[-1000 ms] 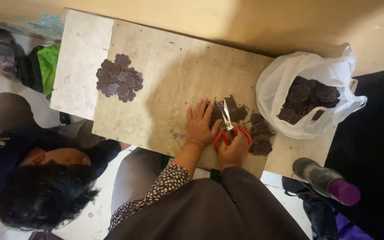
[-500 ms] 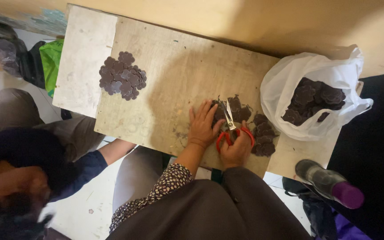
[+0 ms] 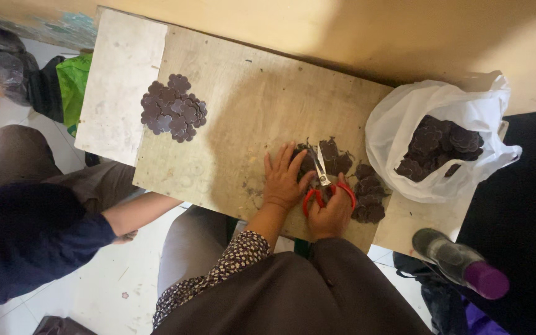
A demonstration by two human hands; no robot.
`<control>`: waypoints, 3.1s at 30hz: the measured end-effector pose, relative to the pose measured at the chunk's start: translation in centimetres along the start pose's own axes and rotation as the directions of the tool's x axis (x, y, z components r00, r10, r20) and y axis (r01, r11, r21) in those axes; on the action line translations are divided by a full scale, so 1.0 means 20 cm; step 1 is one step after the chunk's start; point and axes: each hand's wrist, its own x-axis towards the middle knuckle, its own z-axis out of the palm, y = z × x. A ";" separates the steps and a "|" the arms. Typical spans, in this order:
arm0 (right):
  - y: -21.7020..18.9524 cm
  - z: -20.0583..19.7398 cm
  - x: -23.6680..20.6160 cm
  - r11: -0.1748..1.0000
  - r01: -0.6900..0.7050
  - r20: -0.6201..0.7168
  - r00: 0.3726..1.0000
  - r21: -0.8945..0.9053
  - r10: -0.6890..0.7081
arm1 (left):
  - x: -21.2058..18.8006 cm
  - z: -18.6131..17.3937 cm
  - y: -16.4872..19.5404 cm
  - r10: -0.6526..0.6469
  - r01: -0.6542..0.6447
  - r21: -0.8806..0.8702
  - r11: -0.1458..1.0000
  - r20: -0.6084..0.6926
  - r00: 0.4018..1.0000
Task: The person uses red-handled scissors to cut dark brown material into flower-like shapes on a wooden board. They trim the edges of each piece and place the finished shapes into a white plastic bag.
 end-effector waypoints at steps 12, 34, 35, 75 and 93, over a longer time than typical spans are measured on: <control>0.05 0.02 -0.02 1.000 -0.029 0.041 0.999 0.006 0.029 | -0.07 0.15 -0.09 0.004 -0.004 0.000 1.000 -0.004 1.000; 0.25 0.14 -0.12 0.990 0.133 -0.056 0.989 -0.049 -0.136 | -0.15 0.29 -0.20 0.013 -0.010 -0.026 1.000 0.120 0.993; 0.26 0.14 -0.11 0.988 0.149 -0.052 0.987 -0.043 -0.151 | -0.14 0.28 -0.20 0.016 -0.013 -0.026 1.000 0.124 0.992; 0.42 0.27 -0.12 0.995 0.100 -0.198 0.975 0.000 -0.099 | -0.02 0.36 -0.23 0.093 -0.092 -0.192 0.977 -0.007 0.996; 0.38 0.23 -0.07 0.959 0.283 -0.285 0.921 0.020 -0.265 | 0.03 0.28 -0.16 0.356 -0.370 -0.093 0.924 -0.138 0.924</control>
